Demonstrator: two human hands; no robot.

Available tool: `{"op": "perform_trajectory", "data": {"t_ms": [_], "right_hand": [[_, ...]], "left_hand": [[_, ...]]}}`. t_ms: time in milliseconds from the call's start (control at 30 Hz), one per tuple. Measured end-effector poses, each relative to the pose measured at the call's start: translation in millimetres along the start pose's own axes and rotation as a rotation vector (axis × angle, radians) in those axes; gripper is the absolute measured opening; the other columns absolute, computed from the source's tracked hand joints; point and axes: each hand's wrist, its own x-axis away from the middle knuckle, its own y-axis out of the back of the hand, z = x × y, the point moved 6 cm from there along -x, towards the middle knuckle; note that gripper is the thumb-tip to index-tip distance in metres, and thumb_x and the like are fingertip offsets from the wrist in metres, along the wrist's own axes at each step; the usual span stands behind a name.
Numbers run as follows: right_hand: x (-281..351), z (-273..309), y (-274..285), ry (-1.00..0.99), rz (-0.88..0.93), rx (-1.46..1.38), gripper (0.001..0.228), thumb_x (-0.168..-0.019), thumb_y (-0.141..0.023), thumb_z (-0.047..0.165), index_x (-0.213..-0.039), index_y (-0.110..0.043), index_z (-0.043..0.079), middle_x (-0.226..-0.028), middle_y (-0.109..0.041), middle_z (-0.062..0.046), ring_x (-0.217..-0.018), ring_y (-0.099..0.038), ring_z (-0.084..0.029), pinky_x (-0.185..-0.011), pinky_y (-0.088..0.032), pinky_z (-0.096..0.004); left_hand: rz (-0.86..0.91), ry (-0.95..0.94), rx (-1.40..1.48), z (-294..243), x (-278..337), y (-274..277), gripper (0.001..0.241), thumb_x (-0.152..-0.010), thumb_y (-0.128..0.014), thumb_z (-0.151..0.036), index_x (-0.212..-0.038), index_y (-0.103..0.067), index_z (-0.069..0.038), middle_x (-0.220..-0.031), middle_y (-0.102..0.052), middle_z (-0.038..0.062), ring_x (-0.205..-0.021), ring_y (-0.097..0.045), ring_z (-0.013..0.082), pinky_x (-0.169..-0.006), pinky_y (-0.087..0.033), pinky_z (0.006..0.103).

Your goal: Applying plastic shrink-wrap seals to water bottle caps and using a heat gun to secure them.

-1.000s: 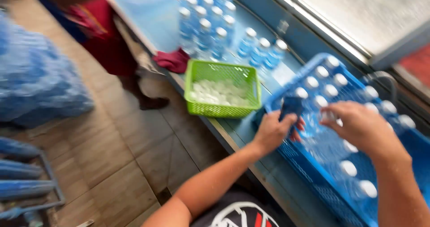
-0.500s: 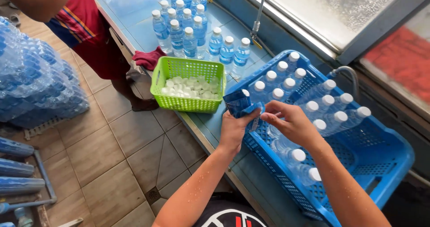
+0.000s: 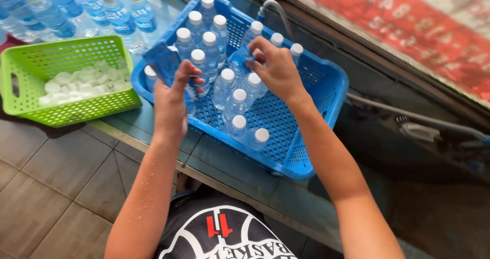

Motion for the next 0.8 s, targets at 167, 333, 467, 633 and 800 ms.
{"op": "perform_trajectory", "data": {"t_ms": [167,333,467,633,800], "right_hand": [[0,-2,-27,0.012,0.077,0.387,0.035,-0.1,-0.074,0.017,-0.13,-0.068,0.034,-0.099,-0.085,-0.005,-0.095,-0.08,-0.037,-0.099,-0.053,-0.049],[-6,11,-58,-0.115,0.307,0.281,0.034,-0.103,-0.059,0.007,-0.121,-0.081,0.025,-0.1,-0.086,-0.019,-0.095,-0.077,-0.054,-0.099,-0.053,-0.059],[-12,-11,-81,0.063,0.27,0.626,0.016,-0.1,-0.076,0.025,-0.115,-0.077,0.028,-0.091,-0.078,-0.005,-0.091,-0.075,-0.036,-0.092,-0.052,-0.05],[-9,-34,-113,0.137,0.254,0.927,0.036,-0.086,-0.089,0.052,-0.103,-0.074,0.024,-0.091,-0.073,0.001,-0.092,-0.071,-0.025,-0.089,-0.047,-0.048],[-11,20,-91,0.201,0.242,0.921,0.027,-0.094,-0.085,0.044,-0.102,-0.073,0.021,-0.089,-0.079,0.001,-0.092,-0.077,-0.024,-0.089,-0.048,-0.044]], "left_hand": [[0.063,-0.022,-0.035,-5,-6,13,0.022,-0.113,-0.071,-0.036,-0.114,-0.072,-0.014,-0.104,-0.079,0.005,-0.091,-0.078,0.0137,-0.089,-0.069,0.0323],[0.096,-0.078,-0.142,3,-14,26,0.016,-0.117,-0.068,-0.028,-0.123,-0.069,-0.014,-0.107,-0.077,0.006,-0.09,-0.074,0.0129,-0.089,-0.068,0.0334],[0.105,-0.147,-0.207,4,-22,35,0.013,-0.12,-0.065,-0.024,-0.118,-0.069,-0.012,-0.103,-0.075,0.008,-0.086,-0.071,0.0147,-0.084,-0.066,0.0324],[0.095,-0.173,-0.267,9,-24,40,0.011,-0.115,-0.074,-0.021,-0.111,-0.074,-0.011,-0.097,-0.076,0.003,-0.081,-0.069,0.0103,-0.078,-0.061,0.0276],[0.246,-0.257,-0.326,-9,-24,19,0.021,-0.099,-0.085,-0.007,-0.12,-0.083,-0.012,-0.098,-0.08,0.006,-0.075,-0.066,0.0115,-0.072,-0.058,0.0309]]}}
